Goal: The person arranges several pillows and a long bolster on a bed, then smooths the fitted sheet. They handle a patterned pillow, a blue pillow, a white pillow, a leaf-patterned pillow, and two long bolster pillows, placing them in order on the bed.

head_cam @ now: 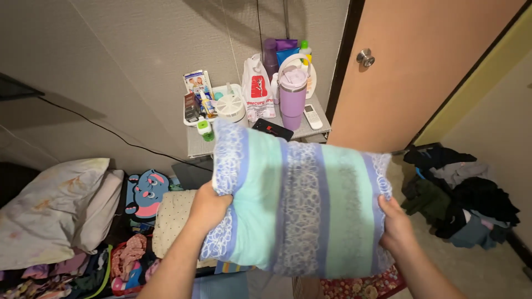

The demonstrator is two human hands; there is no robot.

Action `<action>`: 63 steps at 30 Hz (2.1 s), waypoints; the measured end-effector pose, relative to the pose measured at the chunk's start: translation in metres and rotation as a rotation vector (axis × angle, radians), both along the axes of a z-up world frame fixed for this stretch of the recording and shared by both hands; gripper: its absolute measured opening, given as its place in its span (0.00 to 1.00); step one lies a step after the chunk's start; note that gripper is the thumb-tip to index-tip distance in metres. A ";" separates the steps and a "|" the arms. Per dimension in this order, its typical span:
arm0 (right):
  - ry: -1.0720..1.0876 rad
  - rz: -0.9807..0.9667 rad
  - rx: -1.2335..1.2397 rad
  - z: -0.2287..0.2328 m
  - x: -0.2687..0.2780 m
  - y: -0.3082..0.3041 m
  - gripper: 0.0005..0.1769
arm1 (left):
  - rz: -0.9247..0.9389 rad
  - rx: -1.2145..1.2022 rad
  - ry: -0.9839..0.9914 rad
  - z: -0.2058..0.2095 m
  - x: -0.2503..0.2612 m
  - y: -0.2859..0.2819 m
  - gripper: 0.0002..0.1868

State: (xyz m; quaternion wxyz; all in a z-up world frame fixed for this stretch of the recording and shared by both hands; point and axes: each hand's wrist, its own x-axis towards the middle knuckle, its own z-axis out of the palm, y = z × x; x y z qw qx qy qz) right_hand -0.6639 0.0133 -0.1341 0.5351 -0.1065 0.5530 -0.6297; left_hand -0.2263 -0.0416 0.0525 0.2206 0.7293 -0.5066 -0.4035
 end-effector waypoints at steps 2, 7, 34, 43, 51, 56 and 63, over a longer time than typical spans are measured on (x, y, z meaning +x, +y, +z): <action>0.012 -0.011 -0.043 -0.008 -0.022 0.002 0.24 | 0.045 0.017 0.043 -0.012 0.004 0.000 0.20; 0.167 -0.028 0.052 0.003 -0.033 -0.003 0.24 | 0.096 0.009 0.117 -0.024 -0.003 0.004 0.14; 0.910 0.412 -0.340 0.092 0.093 -0.036 0.06 | -0.697 -0.468 -0.509 -0.020 -0.033 0.008 0.24; 0.866 0.444 -0.524 0.105 0.117 -0.059 0.09 | -0.468 -0.478 -0.407 -0.040 -0.015 0.021 0.28; 0.609 0.605 -0.569 0.100 0.179 -0.072 0.05 | -0.225 -0.428 -0.401 -0.053 0.023 0.076 0.31; 0.596 0.772 -0.629 0.107 0.237 -0.057 0.04 | -0.161 -0.187 -0.353 -0.037 0.030 0.142 0.59; 0.576 1.039 -0.750 0.110 0.301 -0.014 0.07 | -0.074 0.057 -0.313 -0.042 0.054 0.197 0.63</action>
